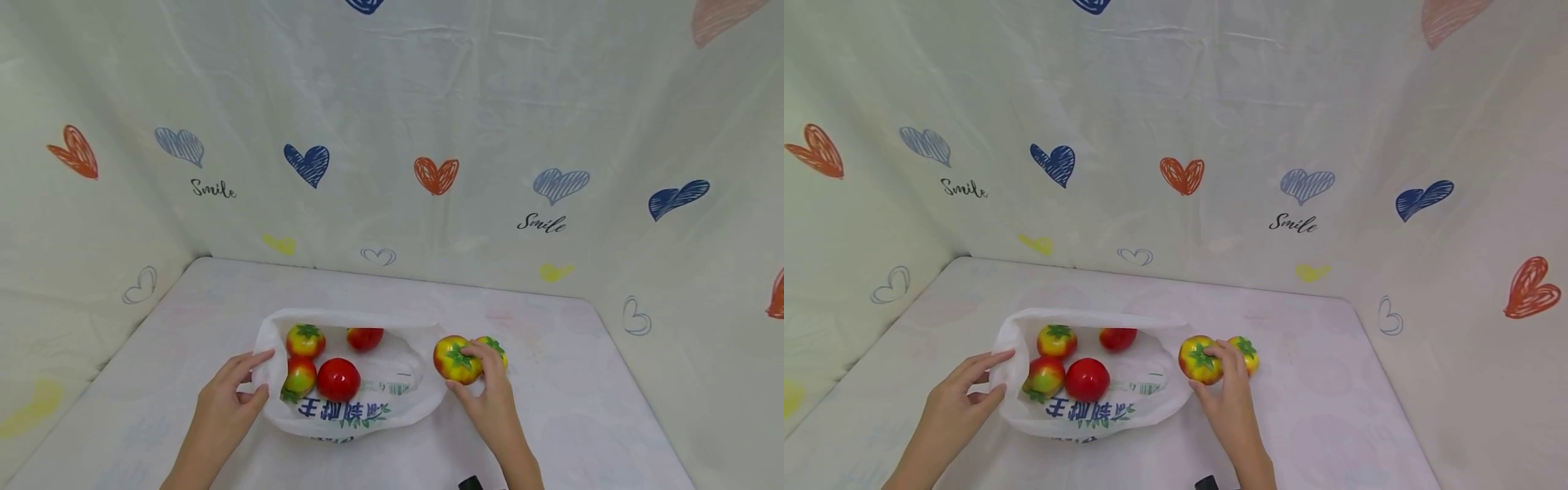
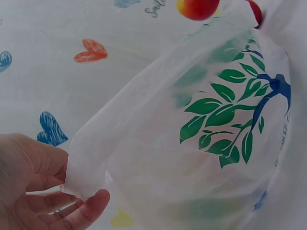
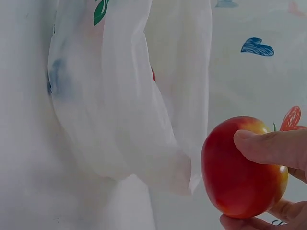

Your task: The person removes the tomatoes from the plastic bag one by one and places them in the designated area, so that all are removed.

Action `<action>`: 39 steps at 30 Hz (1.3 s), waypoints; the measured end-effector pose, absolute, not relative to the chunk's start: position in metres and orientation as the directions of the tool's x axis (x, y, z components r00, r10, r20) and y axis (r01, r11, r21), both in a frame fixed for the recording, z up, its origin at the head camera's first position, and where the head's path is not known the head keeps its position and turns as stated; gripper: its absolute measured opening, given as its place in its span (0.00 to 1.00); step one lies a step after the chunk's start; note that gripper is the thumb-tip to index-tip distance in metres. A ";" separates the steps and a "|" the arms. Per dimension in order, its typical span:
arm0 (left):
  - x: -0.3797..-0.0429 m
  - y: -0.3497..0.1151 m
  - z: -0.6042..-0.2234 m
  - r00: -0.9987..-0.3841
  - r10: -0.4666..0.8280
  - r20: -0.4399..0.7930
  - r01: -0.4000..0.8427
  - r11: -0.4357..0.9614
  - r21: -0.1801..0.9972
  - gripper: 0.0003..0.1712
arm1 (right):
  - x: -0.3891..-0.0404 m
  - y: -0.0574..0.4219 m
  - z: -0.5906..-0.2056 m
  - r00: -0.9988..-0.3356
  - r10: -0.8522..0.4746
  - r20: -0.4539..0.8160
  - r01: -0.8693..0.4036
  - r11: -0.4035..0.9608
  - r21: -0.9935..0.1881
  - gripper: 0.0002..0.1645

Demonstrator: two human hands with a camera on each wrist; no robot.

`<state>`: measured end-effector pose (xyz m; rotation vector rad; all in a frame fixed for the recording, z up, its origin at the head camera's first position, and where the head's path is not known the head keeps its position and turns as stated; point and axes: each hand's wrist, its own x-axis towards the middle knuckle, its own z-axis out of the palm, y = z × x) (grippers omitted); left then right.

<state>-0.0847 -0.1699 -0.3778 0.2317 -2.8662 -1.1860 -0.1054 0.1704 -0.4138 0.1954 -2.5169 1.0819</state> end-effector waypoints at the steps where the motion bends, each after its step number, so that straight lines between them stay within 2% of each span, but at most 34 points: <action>1: -0.085 -0.170 -0.378 -0.988 -0.152 -0.031 -0.130 0.699 0.703 0.28 | -0.105 0.172 -0.415 -0.911 0.028 0.412 -0.279 0.693 -0.664 0.34; 15: -0.083 -0.170 -0.378 -0.989 -0.148 0.005 -0.101 0.700 0.707 0.28 | -0.101 0.189 -0.422 -0.905 0.090 0.417 -0.234 0.713 -0.661 0.33; 24: -0.084 -0.170 -0.379 -0.988 -0.151 -0.037 -0.133 0.695 0.707 0.28 | -0.101 0.203 -0.429 -0.888 0.158 0.431 -0.213 0.691 -0.691 0.32; 39: -0.084 -0.170 -0.379 -0.987 -0.158 -0.024 -0.129 0.695 0.708 0.28 | -0.104 0.231 -0.439 -0.881 0.300 0.366 -0.081 0.666 -0.742 0.31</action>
